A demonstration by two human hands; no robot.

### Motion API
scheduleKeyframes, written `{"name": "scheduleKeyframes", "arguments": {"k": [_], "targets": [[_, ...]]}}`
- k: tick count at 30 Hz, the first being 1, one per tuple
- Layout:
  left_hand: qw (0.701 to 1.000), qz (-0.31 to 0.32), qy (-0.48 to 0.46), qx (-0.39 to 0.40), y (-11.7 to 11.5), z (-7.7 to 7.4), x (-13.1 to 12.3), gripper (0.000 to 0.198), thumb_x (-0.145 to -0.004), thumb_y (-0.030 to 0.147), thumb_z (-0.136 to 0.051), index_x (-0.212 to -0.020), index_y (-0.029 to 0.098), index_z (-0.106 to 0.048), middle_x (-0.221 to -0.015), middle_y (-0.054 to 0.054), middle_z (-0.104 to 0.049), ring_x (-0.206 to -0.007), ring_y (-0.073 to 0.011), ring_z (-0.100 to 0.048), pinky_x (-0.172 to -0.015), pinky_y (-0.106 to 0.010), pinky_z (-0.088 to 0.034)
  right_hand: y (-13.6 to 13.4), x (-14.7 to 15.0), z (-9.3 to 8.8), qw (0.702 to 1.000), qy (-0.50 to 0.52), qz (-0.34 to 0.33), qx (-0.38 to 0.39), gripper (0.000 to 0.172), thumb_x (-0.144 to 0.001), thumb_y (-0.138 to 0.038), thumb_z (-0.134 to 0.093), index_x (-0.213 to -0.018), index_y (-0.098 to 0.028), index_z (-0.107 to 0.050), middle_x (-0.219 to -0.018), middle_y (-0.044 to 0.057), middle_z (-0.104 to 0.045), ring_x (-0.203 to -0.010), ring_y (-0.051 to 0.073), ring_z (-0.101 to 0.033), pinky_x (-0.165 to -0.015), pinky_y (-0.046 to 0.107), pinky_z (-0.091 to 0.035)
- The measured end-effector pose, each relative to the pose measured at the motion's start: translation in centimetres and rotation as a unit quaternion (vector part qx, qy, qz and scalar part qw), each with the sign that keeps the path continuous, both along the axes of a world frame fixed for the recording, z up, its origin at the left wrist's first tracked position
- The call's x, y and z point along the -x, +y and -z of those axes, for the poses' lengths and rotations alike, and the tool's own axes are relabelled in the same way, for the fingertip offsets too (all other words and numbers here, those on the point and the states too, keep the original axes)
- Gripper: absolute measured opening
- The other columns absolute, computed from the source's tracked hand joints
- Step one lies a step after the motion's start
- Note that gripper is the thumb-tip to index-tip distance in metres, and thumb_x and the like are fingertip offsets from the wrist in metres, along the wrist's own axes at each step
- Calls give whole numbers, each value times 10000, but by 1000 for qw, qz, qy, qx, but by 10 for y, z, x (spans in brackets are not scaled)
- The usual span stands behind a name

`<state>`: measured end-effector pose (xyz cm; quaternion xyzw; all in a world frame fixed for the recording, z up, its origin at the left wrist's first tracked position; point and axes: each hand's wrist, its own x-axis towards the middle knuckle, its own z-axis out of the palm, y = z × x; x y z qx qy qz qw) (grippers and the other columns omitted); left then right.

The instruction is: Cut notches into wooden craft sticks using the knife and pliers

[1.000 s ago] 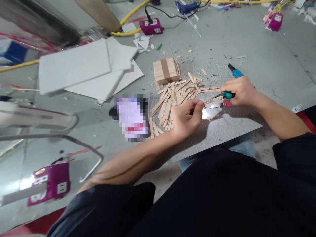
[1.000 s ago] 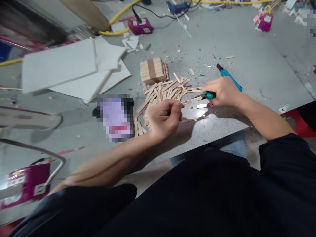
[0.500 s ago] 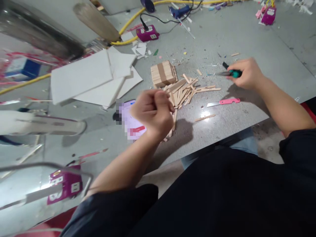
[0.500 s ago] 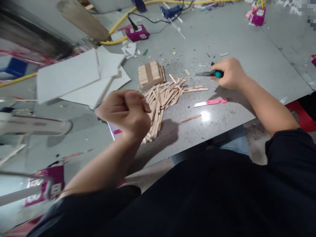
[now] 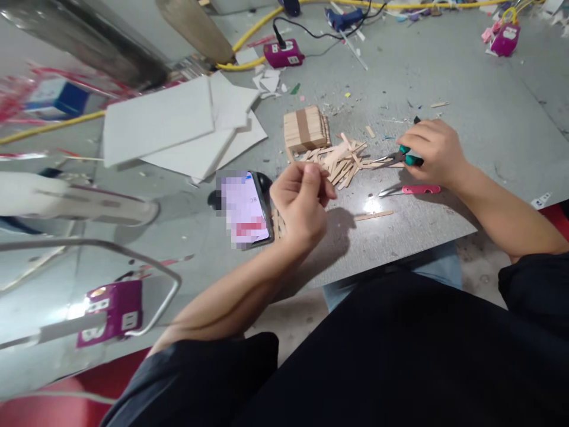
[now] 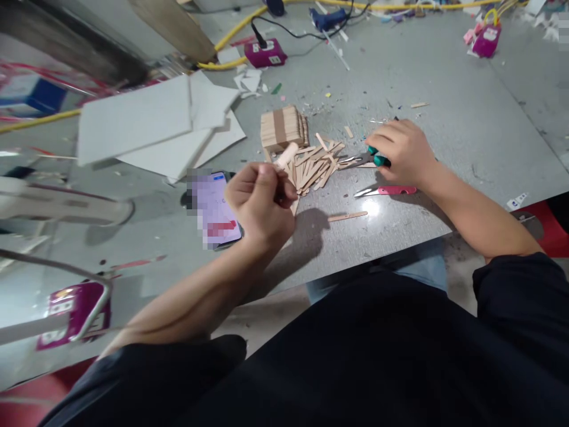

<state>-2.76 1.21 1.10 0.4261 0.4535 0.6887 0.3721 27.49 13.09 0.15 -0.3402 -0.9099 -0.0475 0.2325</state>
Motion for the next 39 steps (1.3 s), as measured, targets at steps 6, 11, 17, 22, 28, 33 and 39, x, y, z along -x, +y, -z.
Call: {"name": "scheduleKeyframes", "arguments": {"k": [6,11,17,22,28,33,39], "targets": [[983,36,-83,159,21,0,11,698,-1016,749,-846,-740,265,-426,-593,71,-368,-481,-85,-338,-395,-233,-230,-10,5,-5,1000,-24,-4,3,445,-940,-246,-655,-1367,-245,-781,-1315,118,-818,-1261,366,-719,-1083,552,-524],[991,88,24,93,21,17,10,746,-867,713,-997,-879,287,-383,-730,37,-659,-534,-94,-562,-458,-246,-384,-18,13,-22,995,-95,-13,-20,386,-996,-238,-586,-1329,-223,-781,-1250,134,-814,-1225,383,-711,-1038,561,-521],[987,139,44,61,17,33,3,663,-802,278,-968,-934,295,-319,-999,-35,-848,-859,-169,-851,-744,-297,-682,-27,38,-55,982,-189,-9,-12,365,-1135,-224,-447,-1317,-226,-763,-1282,139,-824,-1248,353,-700,-1078,536,-506],[989,102,24,104,13,31,5,571,-875,143,-863,-905,299,-314,-791,22,-783,-687,-154,-807,-640,-281,-657,-28,51,-52,980,-197,6,-3,447,-1191,-248,-347,-1306,-237,-780,-1260,127,-835,-1234,330,-710,-1089,514,-498],[981,77,16,176,6,22,5,566,-849,65,-842,-893,295,-327,-729,45,-750,-619,-144,-761,-576,-265,-607,-26,45,-30,988,-155,-4,9,435,-1173,-258,-416,-1410,-231,-779,-1303,138,-846,-1270,359,-728,-1095,544,-505],[973,40,68,218,0,17,9,544,-863,131,-860,-885,294,-342,-706,62,-710,-596,-147,-708,-561,-292,-534,-25,35,-19,991,-129,8,34,384,-1083,-265,-561,-1393,-226,-784,-1363,141,-848,-1283,386,-738,-1073,549,-511],[930,26,335,149,-6,22,20,517,-917,382,-928,-795,292,-435,-618,34,-551,-544,-152,-410,-568,-377,-229,-2,16,-18,990,-83,76,88,332,-990,-308,-739,-1308,-235,-804,-1301,157,-852,-1202,404,-748,-991,545,-556]]}}
